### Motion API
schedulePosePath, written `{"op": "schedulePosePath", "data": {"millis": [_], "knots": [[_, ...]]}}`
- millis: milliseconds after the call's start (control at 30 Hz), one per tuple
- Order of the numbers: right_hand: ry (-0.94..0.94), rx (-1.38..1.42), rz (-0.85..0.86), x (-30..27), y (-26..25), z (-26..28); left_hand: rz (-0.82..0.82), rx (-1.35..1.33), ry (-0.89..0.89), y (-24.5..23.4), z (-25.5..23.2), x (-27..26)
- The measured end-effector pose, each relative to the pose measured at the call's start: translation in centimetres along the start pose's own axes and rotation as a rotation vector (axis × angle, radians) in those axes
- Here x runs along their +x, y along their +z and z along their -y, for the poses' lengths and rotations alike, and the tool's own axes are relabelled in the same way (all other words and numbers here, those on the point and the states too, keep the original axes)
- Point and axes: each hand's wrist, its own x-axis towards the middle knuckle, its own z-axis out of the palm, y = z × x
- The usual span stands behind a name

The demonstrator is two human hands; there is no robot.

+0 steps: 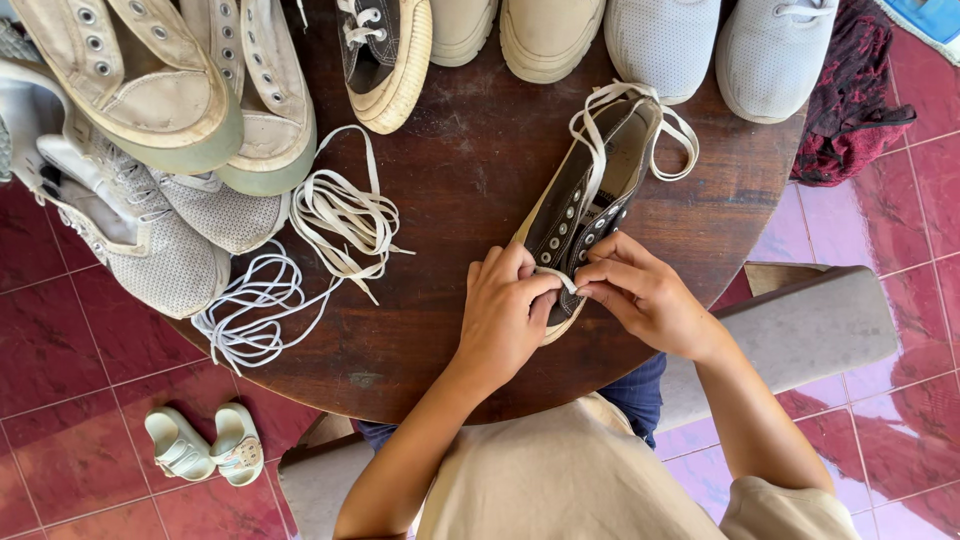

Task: The person removes a white shoelace from a black canvas shoe and then re-laces it by threading the lace through the eyelets from bottom to top. The person adjusts the laces and pulls them tight to complete the lacing.

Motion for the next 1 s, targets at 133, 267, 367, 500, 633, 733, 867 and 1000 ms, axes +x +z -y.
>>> {"op": "schedulePosePath", "data": {"millis": [133,267,367,500,633,733,867,1000], "knots": [[0.027,0.019,0.022,0.0,-0.5,-0.5,0.013,0.018,0.03,0.0,-0.2,0.3],[0.059,0.053,0.054,0.0,-0.7,-1.0,0.068,0.015,0.043,0.0,0.0,0.2],[0.034,0.035,0.067,0.1,-0.6,-1.2,0.067,-0.014,0.021,0.0,0.2,0.0],[0.029,0.031,0.065,0.1,-0.6,-1.4,0.044,-0.048,-0.006,0.2,0.3,0.1],[0.0,0.042,0.065,0.0,-0.7,-1.5,0.043,-0.051,-0.02,0.2,0.2,0.3],[0.032,0.049,0.076,0.0,-0.6,-1.5,0.041,-0.048,-0.026,0.1,0.2,0.3],[0.064,0.059,0.077,0.1,-0.7,-1.3,0.01,-0.039,0.005,0.3,0.4,0.3],[0.061,0.063,0.069,0.2,-0.8,-0.7,-0.044,0.045,0.127,1.0,0.2,0.0]]}}
